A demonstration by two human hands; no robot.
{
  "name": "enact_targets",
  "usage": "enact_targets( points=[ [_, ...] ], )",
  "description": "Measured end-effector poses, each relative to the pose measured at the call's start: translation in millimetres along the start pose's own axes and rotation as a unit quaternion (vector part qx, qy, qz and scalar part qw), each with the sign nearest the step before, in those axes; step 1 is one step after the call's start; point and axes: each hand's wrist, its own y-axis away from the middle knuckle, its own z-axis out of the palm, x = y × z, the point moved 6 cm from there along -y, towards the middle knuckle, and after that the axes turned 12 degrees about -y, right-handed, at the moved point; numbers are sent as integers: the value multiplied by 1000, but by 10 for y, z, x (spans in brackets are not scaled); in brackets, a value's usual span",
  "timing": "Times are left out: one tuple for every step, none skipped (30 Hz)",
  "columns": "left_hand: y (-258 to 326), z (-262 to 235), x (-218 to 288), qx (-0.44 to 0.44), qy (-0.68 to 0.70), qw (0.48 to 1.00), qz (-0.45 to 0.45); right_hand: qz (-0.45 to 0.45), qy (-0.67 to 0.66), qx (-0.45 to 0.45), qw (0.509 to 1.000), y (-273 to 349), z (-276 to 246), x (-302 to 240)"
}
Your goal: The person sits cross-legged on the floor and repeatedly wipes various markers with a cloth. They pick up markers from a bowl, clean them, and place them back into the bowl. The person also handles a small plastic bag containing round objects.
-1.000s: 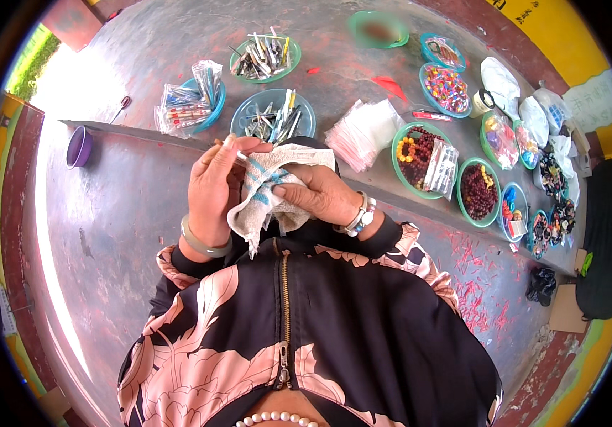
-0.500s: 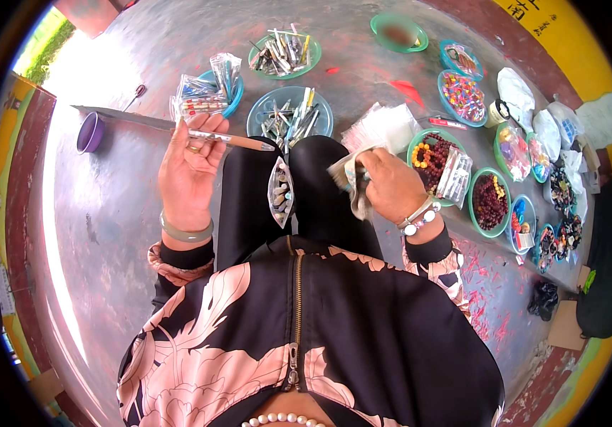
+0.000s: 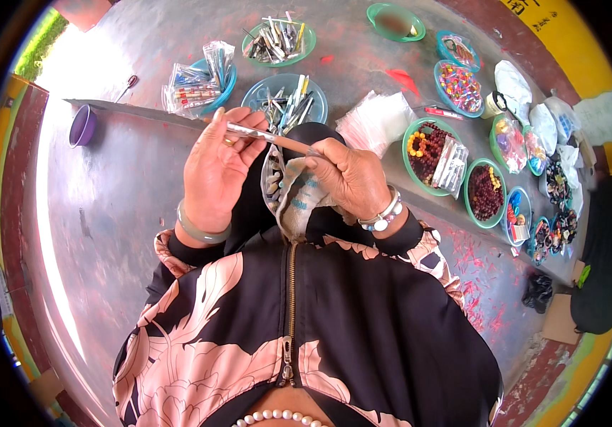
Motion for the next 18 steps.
enact_targets(
  points=[
    [12,30,-23,-2,4,1000,-4,-6,-11,0,1000,4,12,43],
    [16,37,-37,-3,4,1000,-2,-11,-23,1,1000,9,19,65],
    [14,39,-48,-4,3,1000,0,-4,-42,1,999,16,8,56],
    [14,37,-59,-6,3,1000,1,-24,-50,20,998,16,-3,37],
    [19,55,-65,-20,3,1000,-1,-44,-58,38,997,10,-12,20],
    [34,52,-81,-24,-11,1000,-10,-63,-66,56,994,9,-24,5],
    [50,46,-94,-28,-26,999,-19,-76,-67,57,993,19,-47,20],
    [66,41,-105,-31,-41,998,-27,-65,-63,60,994,35,-82,28],
    [83,-9,-99,-7,-89,995,-37,-54,-60,63,995,57,-129,10],
    [92,-81,-37,0,-218,976,5,-42,-56,67,995,80,-193,-13],
    [107,-172,24,6,-343,938,47,-60,-42,65,995,91,-257,-65],
    [124,-210,73,12,-462,882,87,-79,-28,64,994,105,-327,-121],
    [166,-213,124,37,-545,834,76,-83,-13,62,995,124,-378,-170],
    [195,-210,93,21,-600,796,71,-87,2,61,994,151,-420,-226],
    [223,-216,48,4,-653,755,66,-87,3,47,995,167,-433,-268],
    [249,-221,-3,-12,-702,710,61,-89,6,31,996,174,-447,-313],
    [275,-243,-88,-17,-683,728,48,-91,8,16,996,176,-444,-346],
    [287,-273,-169,-28,-686,725,58,-95,4,-3,995,176,-423,-369]
  ],
)
